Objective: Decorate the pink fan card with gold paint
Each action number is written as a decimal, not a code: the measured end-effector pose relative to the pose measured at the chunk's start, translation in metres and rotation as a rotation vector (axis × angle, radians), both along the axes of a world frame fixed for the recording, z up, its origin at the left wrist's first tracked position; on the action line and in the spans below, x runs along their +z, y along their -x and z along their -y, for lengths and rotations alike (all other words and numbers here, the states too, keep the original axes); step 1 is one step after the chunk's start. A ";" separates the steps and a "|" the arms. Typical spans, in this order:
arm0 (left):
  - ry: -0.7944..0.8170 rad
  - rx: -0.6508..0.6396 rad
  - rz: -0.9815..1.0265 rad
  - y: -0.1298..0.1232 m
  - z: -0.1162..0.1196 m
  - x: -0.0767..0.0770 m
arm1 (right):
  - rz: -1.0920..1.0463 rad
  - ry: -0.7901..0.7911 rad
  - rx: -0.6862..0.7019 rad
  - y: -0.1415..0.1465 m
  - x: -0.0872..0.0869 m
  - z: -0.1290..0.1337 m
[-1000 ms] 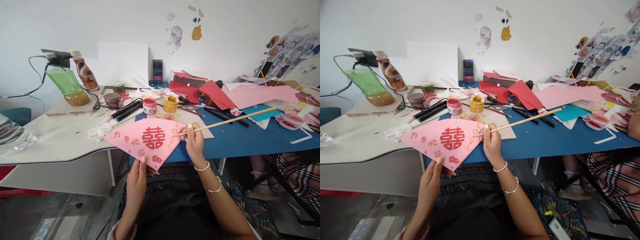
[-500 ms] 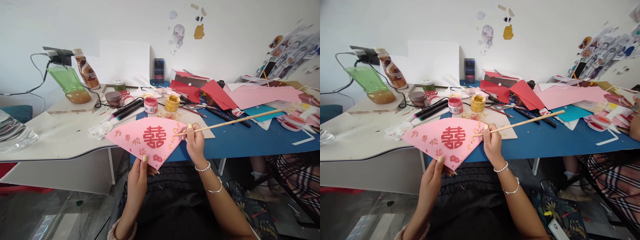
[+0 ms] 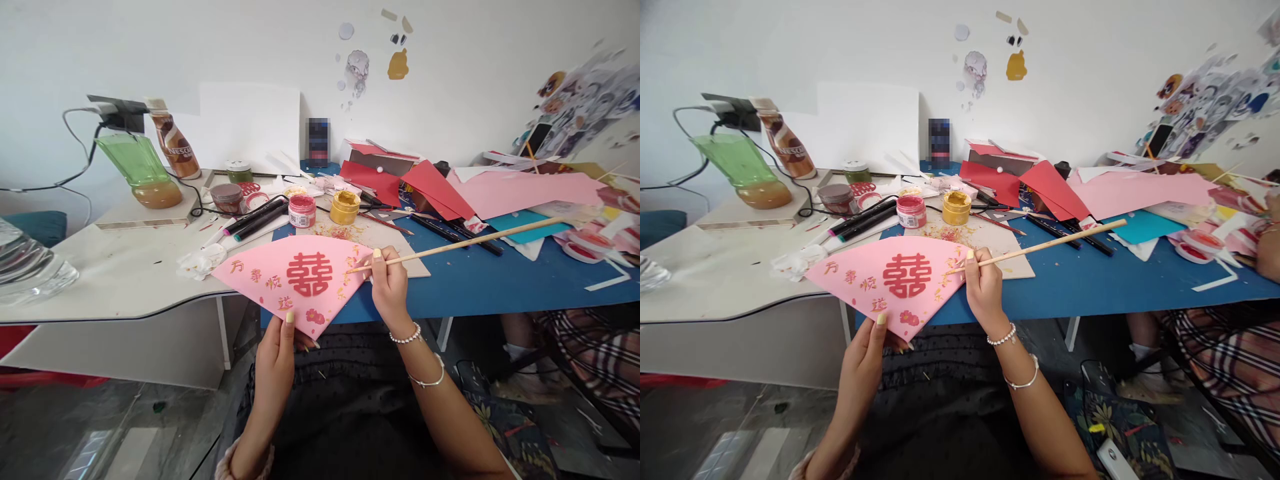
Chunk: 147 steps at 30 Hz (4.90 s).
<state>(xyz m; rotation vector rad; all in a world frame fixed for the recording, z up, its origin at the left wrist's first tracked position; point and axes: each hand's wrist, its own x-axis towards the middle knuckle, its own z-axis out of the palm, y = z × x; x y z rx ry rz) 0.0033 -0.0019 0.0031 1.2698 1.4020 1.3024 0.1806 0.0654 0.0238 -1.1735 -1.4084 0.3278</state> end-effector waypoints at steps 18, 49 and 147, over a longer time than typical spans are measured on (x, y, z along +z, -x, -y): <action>0.001 0.010 -0.016 0.000 -0.001 -0.001 | 0.003 0.001 0.003 0.000 0.001 0.000; 0.029 0.010 0.031 0.000 -0.002 0.002 | 0.016 0.007 -0.036 0.000 0.000 -0.001; -0.007 -0.057 0.211 0.001 -0.004 -0.019 | 0.926 0.173 0.196 0.070 0.103 -0.164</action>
